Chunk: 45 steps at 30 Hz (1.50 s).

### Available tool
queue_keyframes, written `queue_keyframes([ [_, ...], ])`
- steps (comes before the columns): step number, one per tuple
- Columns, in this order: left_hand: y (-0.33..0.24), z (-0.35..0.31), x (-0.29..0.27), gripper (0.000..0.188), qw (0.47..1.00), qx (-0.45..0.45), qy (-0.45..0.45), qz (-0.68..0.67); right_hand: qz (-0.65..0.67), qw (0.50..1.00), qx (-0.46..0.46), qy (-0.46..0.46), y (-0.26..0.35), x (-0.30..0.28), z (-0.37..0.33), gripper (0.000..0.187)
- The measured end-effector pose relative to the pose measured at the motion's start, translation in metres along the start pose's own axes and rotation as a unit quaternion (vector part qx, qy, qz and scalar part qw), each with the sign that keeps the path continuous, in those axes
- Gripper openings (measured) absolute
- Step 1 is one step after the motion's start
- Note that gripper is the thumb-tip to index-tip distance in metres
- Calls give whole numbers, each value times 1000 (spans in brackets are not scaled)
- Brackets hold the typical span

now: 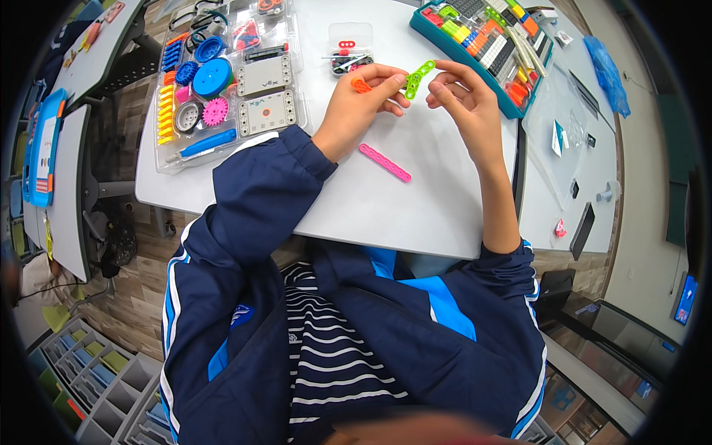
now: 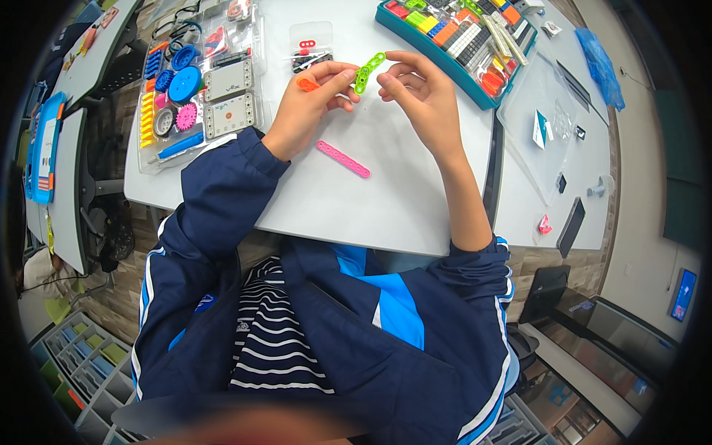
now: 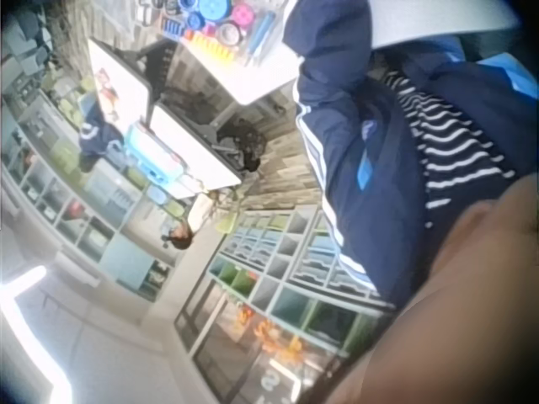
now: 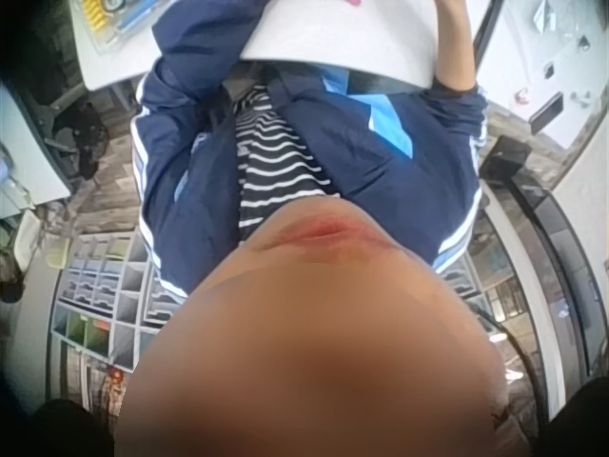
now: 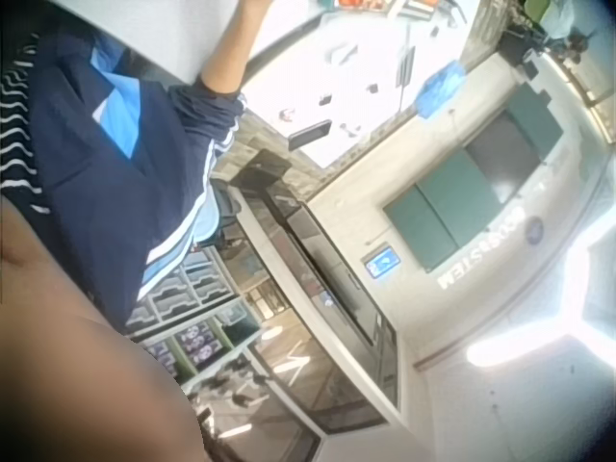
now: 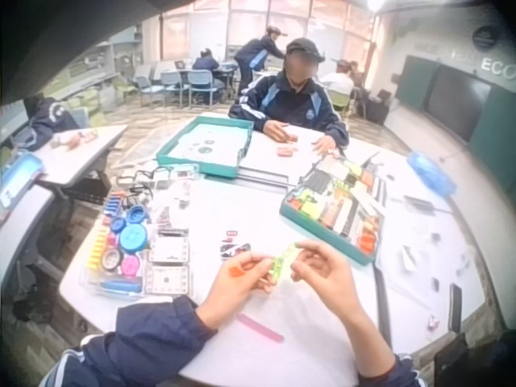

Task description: The person assembles colorful plastic beams and connectors from a VEX robotics kit. They select pink, orange, and green beams, join them into small structures, and add black connectors to secure joints. The assembly remains on the table throughout the clip.

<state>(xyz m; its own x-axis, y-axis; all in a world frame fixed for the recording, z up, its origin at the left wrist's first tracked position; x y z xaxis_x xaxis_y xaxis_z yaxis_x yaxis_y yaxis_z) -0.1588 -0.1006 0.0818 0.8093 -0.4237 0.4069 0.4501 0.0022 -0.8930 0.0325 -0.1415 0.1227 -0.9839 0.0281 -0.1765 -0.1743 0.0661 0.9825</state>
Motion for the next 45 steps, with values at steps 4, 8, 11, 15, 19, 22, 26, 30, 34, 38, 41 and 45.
queue_keyframes([
  [4,0,-1,0,31,1000,1,-1,-3,6,1000,20,11,-4,4,1,44],
  [8,-2,0,1,30,1000,20,20,3,5,998,44,34,-6,7,0,48],
  [11,-2,0,1,30,999,22,26,14,2,998,54,35,-4,5,0,48],
  [15,5,1,-4,29,999,14,29,15,-4,999,48,21,-3,-1,-1,44],
  [19,17,3,-5,25,999,41,18,-29,-12,998,42,34,-9,-2,0,37],
  [22,19,4,-6,25,999,30,20,-36,-8,998,53,22,-10,-1,3,33],
  [26,15,5,-4,28,999,2,32,-40,23,998,41,43,-8,1,2,36],
  [30,14,3,-4,28,995,-56,30,-77,24,997,19,68,-5,0,0,40],
  [34,13,2,-5,22,994,-76,38,-69,30,997,15,70,-3,2,-2,42],
  [38,14,1,-4,27,996,-52,38,-68,27,998,25,48,-2,6,-1,41],
  [41,18,2,-4,28,994,-41,53,-85,35,998,29,47,-3,7,0,39],
  [45,20,2,-5,35,995,-51,56,-59,38,998,26,45,-5,8,0,37],
])
Point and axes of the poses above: each hand's wrist, its own z-axis towards the middle knuckle, its own x-axis out of the palm, y = z × x, the point moved 2 cm from there along z, towards the middle knuckle, and after that the axes turned 15 degrees about x, right-handed, at the moved point
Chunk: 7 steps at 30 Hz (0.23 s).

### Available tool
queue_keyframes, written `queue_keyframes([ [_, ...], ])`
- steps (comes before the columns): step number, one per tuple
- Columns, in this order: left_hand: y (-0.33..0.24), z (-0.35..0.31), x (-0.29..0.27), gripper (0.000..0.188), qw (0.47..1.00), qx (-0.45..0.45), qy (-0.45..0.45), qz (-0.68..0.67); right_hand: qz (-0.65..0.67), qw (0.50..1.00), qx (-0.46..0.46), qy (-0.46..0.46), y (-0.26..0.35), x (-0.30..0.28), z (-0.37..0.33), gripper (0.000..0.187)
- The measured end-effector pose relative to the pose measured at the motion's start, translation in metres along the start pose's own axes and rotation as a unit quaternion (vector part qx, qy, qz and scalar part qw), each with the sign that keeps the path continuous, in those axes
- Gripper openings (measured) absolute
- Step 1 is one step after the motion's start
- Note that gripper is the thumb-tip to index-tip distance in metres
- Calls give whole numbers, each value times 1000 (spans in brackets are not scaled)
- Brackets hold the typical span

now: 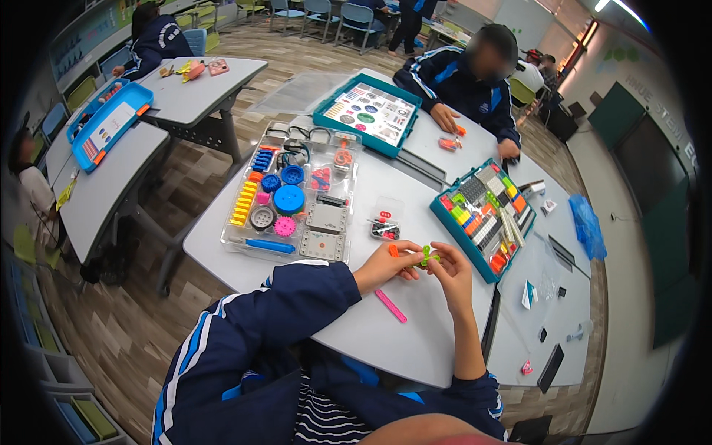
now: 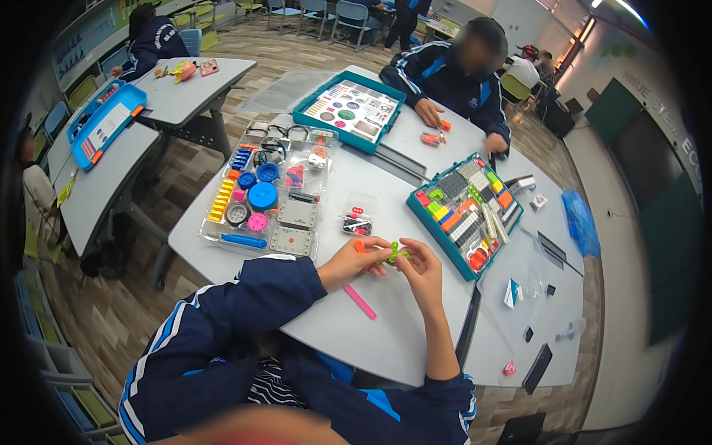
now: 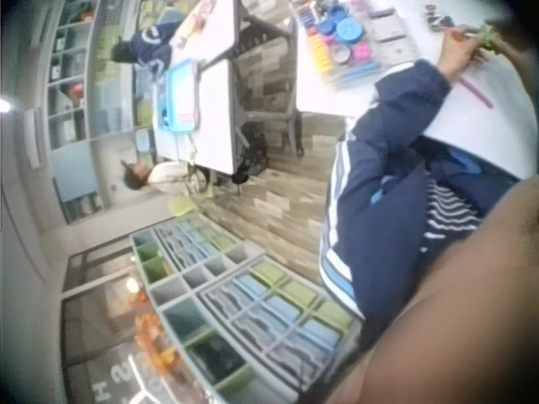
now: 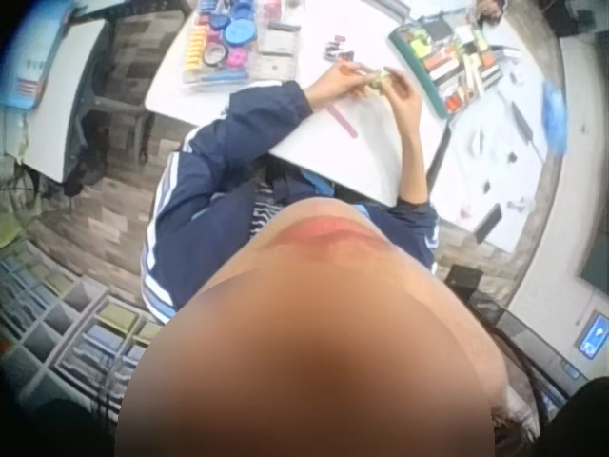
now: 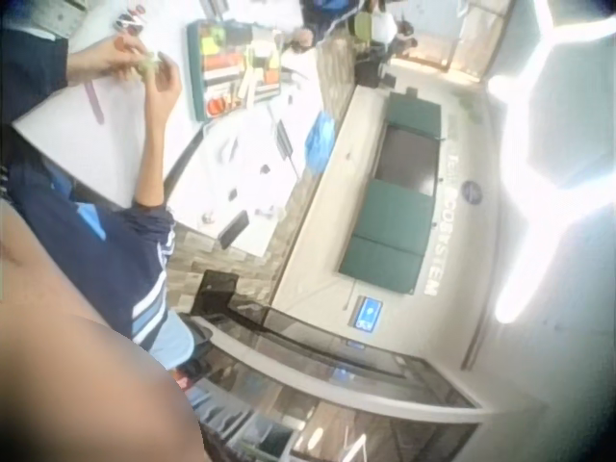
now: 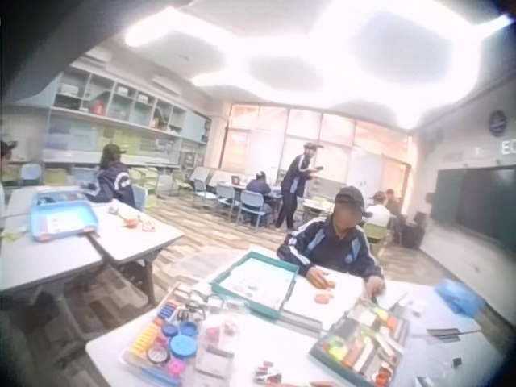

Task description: The person assembles colorful plastic beams and connectors from a VEX robotics kit. They select pink, orange, and green beams, join them into small structures, and add black connectors to secure joints. The assembly remains on the table throughout the clip.

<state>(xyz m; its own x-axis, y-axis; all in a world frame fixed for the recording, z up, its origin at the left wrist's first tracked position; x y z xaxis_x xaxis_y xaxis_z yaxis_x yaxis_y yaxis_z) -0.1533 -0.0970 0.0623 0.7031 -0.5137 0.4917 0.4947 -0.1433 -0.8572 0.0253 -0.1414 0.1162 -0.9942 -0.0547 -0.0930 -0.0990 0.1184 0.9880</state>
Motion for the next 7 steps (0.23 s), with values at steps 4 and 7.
queue_keyframes([
  [4,-1,-2,1,32,1000,-2,3,-4,2,1000,12,-4,0,0,0,36],
  [7,-1,-2,0,31,1000,9,-3,7,-31,998,40,-32,-1,0,-1,39],
])
Point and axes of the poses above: each hand's wrist, its own z-axis towards the middle knuckle, its own x-axis out of the palm, y = z × x, the point moved 2 cm from there along z, towards the middle knuckle, and after that the axes turned 15 degrees about x, right-handed, at the moved point
